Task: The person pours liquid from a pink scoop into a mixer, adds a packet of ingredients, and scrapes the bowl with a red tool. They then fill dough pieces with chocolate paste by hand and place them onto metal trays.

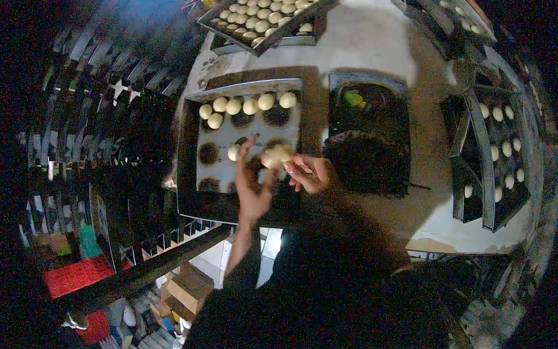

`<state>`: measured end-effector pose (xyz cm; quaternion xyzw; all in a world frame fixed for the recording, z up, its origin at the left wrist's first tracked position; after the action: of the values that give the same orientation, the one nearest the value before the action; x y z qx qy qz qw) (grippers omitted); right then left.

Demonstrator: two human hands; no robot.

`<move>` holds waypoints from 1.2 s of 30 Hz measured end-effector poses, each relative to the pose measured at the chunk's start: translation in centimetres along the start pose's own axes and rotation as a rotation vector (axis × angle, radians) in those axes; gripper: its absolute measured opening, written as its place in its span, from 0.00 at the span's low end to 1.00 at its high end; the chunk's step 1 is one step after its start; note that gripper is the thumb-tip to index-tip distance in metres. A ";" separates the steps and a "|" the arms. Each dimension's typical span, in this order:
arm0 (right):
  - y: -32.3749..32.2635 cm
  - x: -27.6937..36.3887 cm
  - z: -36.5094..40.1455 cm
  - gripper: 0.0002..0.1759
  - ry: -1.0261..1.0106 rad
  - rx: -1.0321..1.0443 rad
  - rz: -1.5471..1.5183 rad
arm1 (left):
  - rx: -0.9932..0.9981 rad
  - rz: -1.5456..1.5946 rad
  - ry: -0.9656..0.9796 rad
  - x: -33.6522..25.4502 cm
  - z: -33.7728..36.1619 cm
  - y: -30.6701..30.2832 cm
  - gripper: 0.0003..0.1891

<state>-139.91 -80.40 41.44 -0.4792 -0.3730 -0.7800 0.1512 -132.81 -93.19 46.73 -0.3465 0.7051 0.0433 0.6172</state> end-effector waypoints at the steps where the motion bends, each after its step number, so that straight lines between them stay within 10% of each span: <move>1: -1.0 0.7 0.6 0.21 -0.051 0.032 -0.089 | 0.081 -0.002 -0.008 -2.3 0.9 2.3 0.47; 6: 0.7 11.4 7.2 0.24 -0.788 0.232 0.319 | 0.229 0.314 -0.109 -5.1 3.7 5.1 0.48; 10: 1.9 11.6 11.2 0.27 -0.979 0.283 0.651 | 0.123 0.616 -0.042 -8.4 6.4 5.3 0.36; 16: 4.9 12.2 16.6 0.26 -1.003 0.181 0.465 | -0.447 -0.113 0.043 -12.8 14.0 1.4 0.17; 19: 6.9 8.4 19.1 0.16 -0.918 0.186 0.314 | -0.536 -0.419 0.218 -15.0 19.6 0.6 0.22; 21: 8.3 6.6 21.0 0.13 -0.833 0.144 0.200 | -0.480 0.065 0.139 -14.5 21.1 -0.1 0.35; 25: 10.2 -1.1 21.0 0.13 -0.687 0.188 0.327 | -0.305 -0.147 -0.095 -13.8 25.1 -2.2 0.29; 31: 8.9 -5.4 20.8 0.25 -0.612 0.118 0.441 | -0.232 0.740 -0.505 -7.3 31.3 -0.2 0.17; 35: 6.4 -5.7 22.8 0.28 -0.474 0.089 0.347 | -0.025 0.572 -0.390 -5.2 32.6 5.0 0.15; 36: 5.4 -5.0 22.9 0.28 -0.489 0.100 0.336 | 0.013 0.774 -0.610 -4.0 33.3 5.6 0.16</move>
<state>-119.63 -68.01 45.52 -0.6999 -0.3517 -0.5860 0.2074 -107.88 -70.96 40.47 -0.0271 0.5695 0.3645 0.7362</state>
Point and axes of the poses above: each hand's wrist, its own z-axis away from the middle knuckle, its own y-axis out of the palm, x = y × z, the point moved 8 cm from there along -z, towards the middle knuckle, and after that the axes turned 14 degrees about -z, right-handed, at the moved point
